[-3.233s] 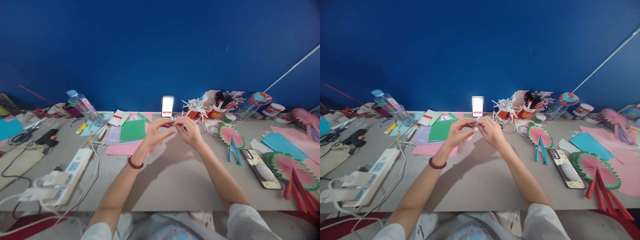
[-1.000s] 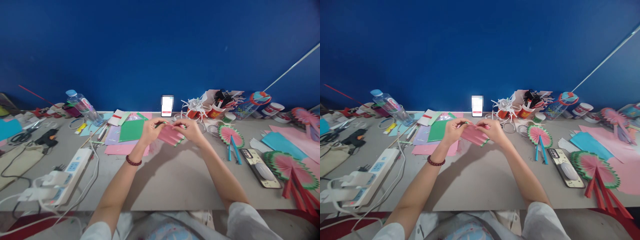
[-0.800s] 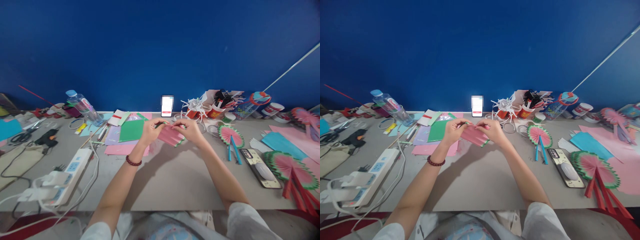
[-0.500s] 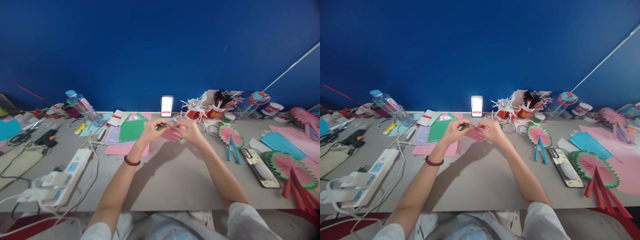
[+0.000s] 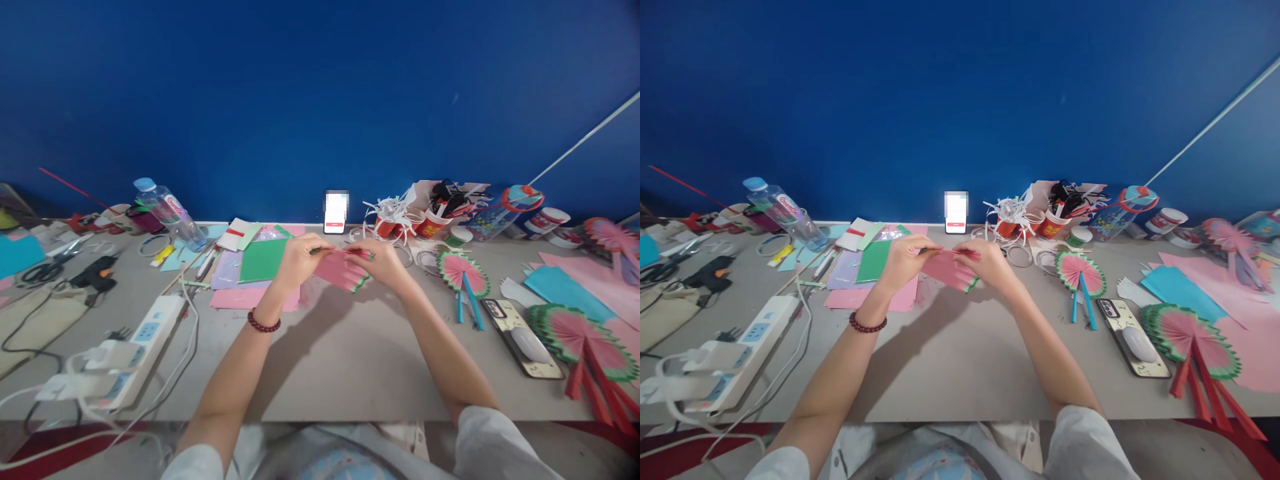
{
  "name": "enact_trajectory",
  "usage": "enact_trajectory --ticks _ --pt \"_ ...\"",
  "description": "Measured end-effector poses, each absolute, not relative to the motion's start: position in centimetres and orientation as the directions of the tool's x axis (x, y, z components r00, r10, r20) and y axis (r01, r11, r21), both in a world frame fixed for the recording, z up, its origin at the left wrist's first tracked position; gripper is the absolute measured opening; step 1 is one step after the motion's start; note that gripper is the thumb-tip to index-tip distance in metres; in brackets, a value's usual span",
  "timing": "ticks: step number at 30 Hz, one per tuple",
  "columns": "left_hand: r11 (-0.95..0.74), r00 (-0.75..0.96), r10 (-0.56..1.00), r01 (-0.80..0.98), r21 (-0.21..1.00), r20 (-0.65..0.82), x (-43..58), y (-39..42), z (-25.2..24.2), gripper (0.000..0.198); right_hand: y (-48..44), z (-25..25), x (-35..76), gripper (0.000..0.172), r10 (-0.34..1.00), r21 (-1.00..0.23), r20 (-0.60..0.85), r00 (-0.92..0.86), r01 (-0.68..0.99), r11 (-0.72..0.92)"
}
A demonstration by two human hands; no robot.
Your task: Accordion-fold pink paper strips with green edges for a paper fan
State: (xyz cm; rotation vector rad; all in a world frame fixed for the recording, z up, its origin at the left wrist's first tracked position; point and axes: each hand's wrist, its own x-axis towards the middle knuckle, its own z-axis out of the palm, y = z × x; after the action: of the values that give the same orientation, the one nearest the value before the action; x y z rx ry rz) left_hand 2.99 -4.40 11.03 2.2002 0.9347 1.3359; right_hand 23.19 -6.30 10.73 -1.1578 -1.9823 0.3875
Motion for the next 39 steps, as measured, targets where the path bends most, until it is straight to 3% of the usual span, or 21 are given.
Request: enact_trajectory --ticks 10,15,18,22,25,31,39 --pt "-0.642 0.323 0.763 0.288 0.710 0.560 2.7 -3.9 10.8 0.023 -6.4 10.8 23.0 0.011 0.828 -0.595 0.501 -0.253 0.595 0.541" --pt "-0.625 0.353 0.774 0.295 0.722 0.526 2.5 -3.7 10.8 0.023 -6.2 10.2 22.8 0.016 0.775 -0.502 0.569 -0.275 0.630 0.593" --pt "-0.640 0.438 0.761 0.382 0.666 0.479 2.5 -4.1 11.1 0.019 -6.2 9.8 22.7 0.019 0.745 -0.422 0.583 -0.324 0.663 0.618" --pt "-0.708 0.520 0.706 0.509 0.489 0.481 2.8 -4.8 11.4 0.017 -6.2 9.7 22.5 0.018 0.725 -0.377 0.577 -0.376 0.665 0.645" --pt "-0.728 0.523 0.685 0.532 0.434 0.507 2.9 -4.7 11.3 0.018 -6.2 10.0 22.7 0.014 0.730 -0.409 0.562 -0.389 0.636 0.654" --pt "-0.702 0.478 0.709 0.551 0.451 0.518 2.4 -4.2 11.2 0.020 -6.4 10.7 23.1 0.011 0.814 -0.554 0.475 -0.334 0.605 0.571" --pt "-0.697 0.507 0.716 0.556 0.453 0.480 2.0 -4.0 11.1 0.017 -6.3 10.2 22.6 0.012 0.865 -0.611 0.423 -0.270 0.620 0.492"
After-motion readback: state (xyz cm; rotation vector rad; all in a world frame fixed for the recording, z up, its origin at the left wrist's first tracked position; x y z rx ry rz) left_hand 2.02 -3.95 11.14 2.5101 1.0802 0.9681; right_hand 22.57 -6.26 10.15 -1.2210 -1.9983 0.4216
